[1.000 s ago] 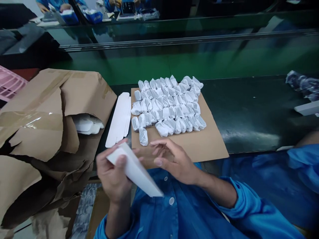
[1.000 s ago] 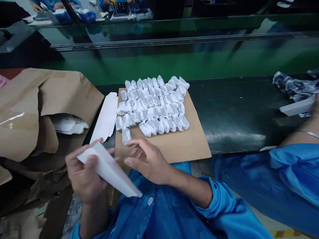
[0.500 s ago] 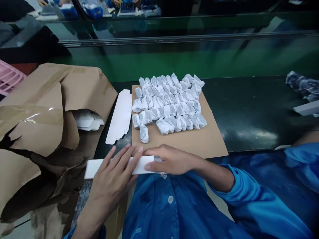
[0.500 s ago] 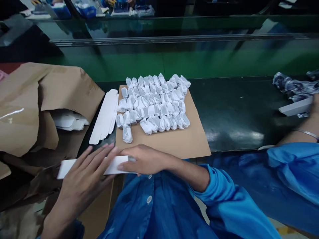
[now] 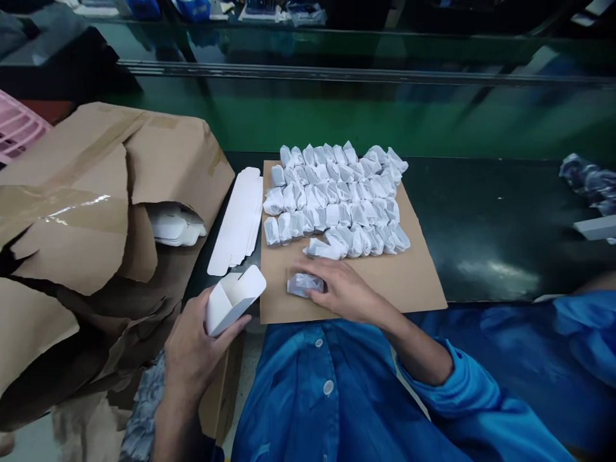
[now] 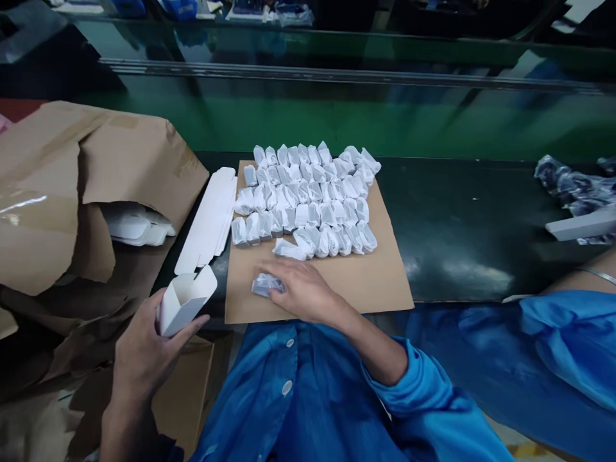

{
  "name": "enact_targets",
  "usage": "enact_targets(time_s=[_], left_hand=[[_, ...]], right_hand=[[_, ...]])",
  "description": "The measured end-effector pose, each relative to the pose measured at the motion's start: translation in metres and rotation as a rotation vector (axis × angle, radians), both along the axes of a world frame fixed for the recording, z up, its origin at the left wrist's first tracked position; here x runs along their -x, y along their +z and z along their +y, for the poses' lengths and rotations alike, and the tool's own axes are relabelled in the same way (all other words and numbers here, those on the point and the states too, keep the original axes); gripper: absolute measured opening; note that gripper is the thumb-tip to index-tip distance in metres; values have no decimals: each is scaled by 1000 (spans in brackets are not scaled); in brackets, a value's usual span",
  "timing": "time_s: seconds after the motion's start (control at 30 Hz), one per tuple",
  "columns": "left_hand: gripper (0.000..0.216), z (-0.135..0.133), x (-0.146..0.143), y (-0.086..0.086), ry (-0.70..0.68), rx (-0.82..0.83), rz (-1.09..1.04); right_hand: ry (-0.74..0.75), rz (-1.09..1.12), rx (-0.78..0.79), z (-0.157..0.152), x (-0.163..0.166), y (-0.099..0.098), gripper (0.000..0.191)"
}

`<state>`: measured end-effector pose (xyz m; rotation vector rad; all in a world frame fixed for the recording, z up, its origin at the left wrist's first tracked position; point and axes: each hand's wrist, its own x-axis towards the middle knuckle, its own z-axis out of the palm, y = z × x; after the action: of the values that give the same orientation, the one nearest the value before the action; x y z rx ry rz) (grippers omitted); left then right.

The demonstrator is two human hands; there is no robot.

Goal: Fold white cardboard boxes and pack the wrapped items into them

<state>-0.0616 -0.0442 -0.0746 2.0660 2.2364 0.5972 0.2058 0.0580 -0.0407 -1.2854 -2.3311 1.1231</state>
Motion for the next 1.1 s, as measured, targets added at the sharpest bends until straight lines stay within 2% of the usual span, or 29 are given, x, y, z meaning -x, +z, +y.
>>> enact_targets(time_s=[0.13,0.2,0.27,0.33,0.47,0.53,0.6,0.7,0.8,0.9,1.0,1.1], left_hand=[[62,11,-10,0,-4,-29,-56],[62,18,-18,2,-35,-35,-57],[62,24,-27,3,-72,-34,-39],[62,27,-34,4,-117,-29,12],[60,29,-46,1,-206,-52,144],[57,28,-50,1,-217,-96,201],[53,28,-54,1,-233,-138,247],[48,27,-59,5,-263,-172,278],[46,26,-63,7,-278,-178,285],[51,26,-67,6,-292,-180,260],[57,26,-70,5,-278,-217,244],[56,28,-71,6,-299,-256,270]], right_hand=[[-224,547,347,-8,-25,5,44],[-310,757,455,-10,-27,4,42],[-355,861,504,-10,-27,2,34],[-415,911,452,-10,-28,3,33],[-556,911,212,-12,-34,17,36],[-506,857,162,-14,-37,28,30],[-350,704,90,-17,-38,39,24],[-49,334,-89,-20,-37,50,37],[109,67,-155,-15,-37,57,41],[164,-24,-110,-4,-41,65,32],[247,-41,-134,4,-45,70,29],[313,-11,-124,6,-41,66,29]])
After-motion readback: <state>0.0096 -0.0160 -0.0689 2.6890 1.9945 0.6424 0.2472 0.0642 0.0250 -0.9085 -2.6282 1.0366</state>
